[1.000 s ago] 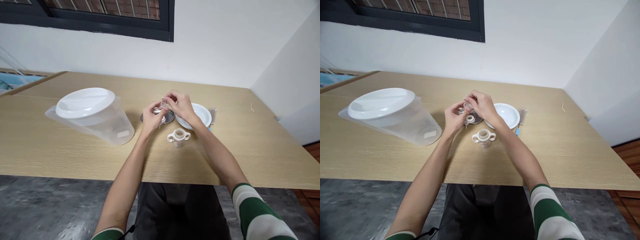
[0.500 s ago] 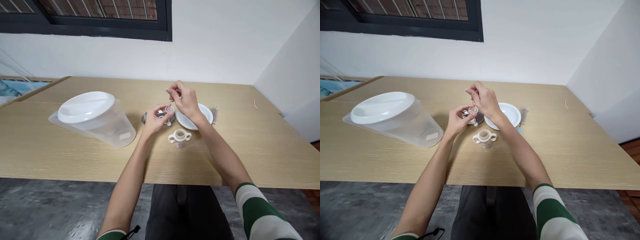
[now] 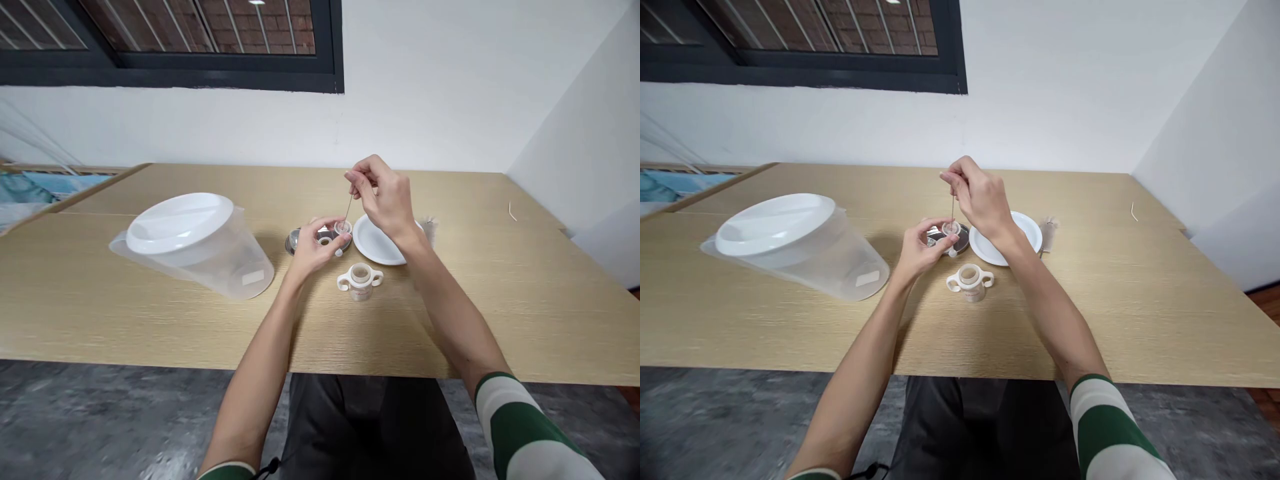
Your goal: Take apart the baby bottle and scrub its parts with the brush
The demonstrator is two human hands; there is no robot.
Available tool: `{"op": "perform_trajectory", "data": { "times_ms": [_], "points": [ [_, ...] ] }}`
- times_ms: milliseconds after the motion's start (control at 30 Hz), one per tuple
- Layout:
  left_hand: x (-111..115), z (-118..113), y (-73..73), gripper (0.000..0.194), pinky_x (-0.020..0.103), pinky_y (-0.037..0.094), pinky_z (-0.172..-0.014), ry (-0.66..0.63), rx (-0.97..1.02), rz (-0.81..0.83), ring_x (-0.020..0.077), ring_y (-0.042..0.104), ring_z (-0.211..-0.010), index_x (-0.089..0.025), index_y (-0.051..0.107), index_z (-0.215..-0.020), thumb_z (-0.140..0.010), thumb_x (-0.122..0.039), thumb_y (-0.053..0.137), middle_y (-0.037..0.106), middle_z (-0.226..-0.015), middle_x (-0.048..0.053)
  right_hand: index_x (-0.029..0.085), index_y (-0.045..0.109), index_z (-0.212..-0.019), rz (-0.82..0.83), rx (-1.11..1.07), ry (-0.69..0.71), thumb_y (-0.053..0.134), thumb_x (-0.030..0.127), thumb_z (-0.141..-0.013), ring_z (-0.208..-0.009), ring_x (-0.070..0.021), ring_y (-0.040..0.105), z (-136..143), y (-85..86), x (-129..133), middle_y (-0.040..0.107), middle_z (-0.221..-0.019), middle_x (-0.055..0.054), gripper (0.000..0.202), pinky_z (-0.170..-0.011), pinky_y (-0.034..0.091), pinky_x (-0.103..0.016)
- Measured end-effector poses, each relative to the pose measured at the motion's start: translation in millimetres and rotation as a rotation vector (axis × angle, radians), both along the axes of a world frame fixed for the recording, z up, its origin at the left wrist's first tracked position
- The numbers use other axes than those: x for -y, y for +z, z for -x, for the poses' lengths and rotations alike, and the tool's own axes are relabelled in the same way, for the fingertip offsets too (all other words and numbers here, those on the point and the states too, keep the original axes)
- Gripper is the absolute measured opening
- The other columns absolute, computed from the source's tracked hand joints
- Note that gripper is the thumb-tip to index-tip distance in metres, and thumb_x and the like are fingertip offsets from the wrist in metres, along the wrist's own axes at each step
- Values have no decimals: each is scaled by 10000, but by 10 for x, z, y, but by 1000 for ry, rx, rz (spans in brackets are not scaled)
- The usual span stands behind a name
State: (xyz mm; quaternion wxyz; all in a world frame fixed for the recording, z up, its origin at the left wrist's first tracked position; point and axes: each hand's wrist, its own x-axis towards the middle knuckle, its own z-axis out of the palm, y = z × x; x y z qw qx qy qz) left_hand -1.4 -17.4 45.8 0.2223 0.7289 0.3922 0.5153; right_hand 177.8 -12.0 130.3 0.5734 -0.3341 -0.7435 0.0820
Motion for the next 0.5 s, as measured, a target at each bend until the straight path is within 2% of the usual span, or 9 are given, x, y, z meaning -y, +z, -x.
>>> {"op": "perform_trajectory", "data": {
  "times_ms": [133, 333, 500],
  "points": [
    [-4, -4, -16, 396, 344, 533, -851, 21, -9, 6, 198, 674, -859, -217, 767, -1138, -798, -418, 794, 742, -988, 63, 208, 622, -1018, -55, -35, -10, 455, 587, -1015, -661, -94, 619, -79, 83, 43, 607, -732, 21, 414, -673, 536, -266],
    [-79, 13, -123, 361, 392, 519, -913, 63, -93, 36, 214, 683, -873, -237, 775, -1110, -775, -367, 811, 755, -968, 52, 233, 616, -1029, -175, -148, -49, 464, 571, -1015, -744, -108, 671, -235, 257, 197, 630, -793, 14, 371, -705, 578, -269],
    [-82, 20, -108, 416, 374, 531, -909, 17, -33, 20, 219, 697, -936, -235, 754, -1167, -770, -344, 814, 754, -1078, 68, 245, 627, -1052, -169, -157, -68, 484, 590, -1002, -744, -116, 675, -264, 260, 228, 637, -792, 19, 376, -714, 603, -286]
  ]
}}
